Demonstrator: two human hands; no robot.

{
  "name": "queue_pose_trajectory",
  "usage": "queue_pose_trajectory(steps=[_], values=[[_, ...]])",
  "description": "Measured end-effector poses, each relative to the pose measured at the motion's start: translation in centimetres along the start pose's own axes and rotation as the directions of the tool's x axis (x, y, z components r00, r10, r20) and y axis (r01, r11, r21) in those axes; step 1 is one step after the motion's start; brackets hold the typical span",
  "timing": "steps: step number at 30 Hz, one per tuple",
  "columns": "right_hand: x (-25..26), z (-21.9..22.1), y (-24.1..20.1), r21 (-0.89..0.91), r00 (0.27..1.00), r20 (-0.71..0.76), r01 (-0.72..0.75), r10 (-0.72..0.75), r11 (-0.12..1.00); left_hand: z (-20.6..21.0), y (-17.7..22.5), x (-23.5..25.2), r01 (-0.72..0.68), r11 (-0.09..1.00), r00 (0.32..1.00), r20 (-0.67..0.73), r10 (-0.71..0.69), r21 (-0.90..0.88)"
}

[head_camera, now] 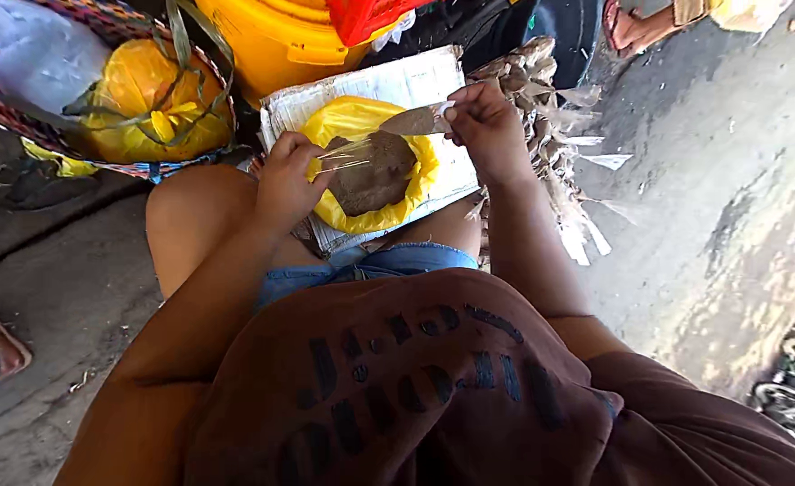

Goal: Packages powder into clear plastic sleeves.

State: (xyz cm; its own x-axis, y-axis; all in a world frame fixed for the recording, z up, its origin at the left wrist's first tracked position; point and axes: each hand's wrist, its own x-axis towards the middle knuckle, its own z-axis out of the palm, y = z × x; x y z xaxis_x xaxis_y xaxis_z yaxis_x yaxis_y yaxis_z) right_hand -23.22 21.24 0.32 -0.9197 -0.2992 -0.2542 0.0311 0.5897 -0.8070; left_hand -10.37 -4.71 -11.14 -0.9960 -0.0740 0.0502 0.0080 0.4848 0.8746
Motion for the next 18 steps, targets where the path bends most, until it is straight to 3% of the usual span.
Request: queue_pose_trajectory(steps=[6, 12, 18], values=[[-0.5, 0.2, 0.8, 0.113, 0.999, 0.014, 0.049, -0.051, 0.992, 0.4, 0.1, 0.4, -0.018, 0.999, 0.998, -0.055, 0.021, 0.043], [-3.7, 1.2, 2.3, 0.197, 0.998, -0.051, 0.039, -0.029, 0.98, 0.7, 0.2, 0.0, -0.146, 0.983, 0.988, -0.04, 0.151, 0.108], [-6.0, 1.8, 3.6, 0.241, 0.996, -0.09, 0.024, -0.002, 0.97, 1.2, 1.4, -1.1, -0.133, 0.979, 0.99, -0.033, 0.14, 0.157]])
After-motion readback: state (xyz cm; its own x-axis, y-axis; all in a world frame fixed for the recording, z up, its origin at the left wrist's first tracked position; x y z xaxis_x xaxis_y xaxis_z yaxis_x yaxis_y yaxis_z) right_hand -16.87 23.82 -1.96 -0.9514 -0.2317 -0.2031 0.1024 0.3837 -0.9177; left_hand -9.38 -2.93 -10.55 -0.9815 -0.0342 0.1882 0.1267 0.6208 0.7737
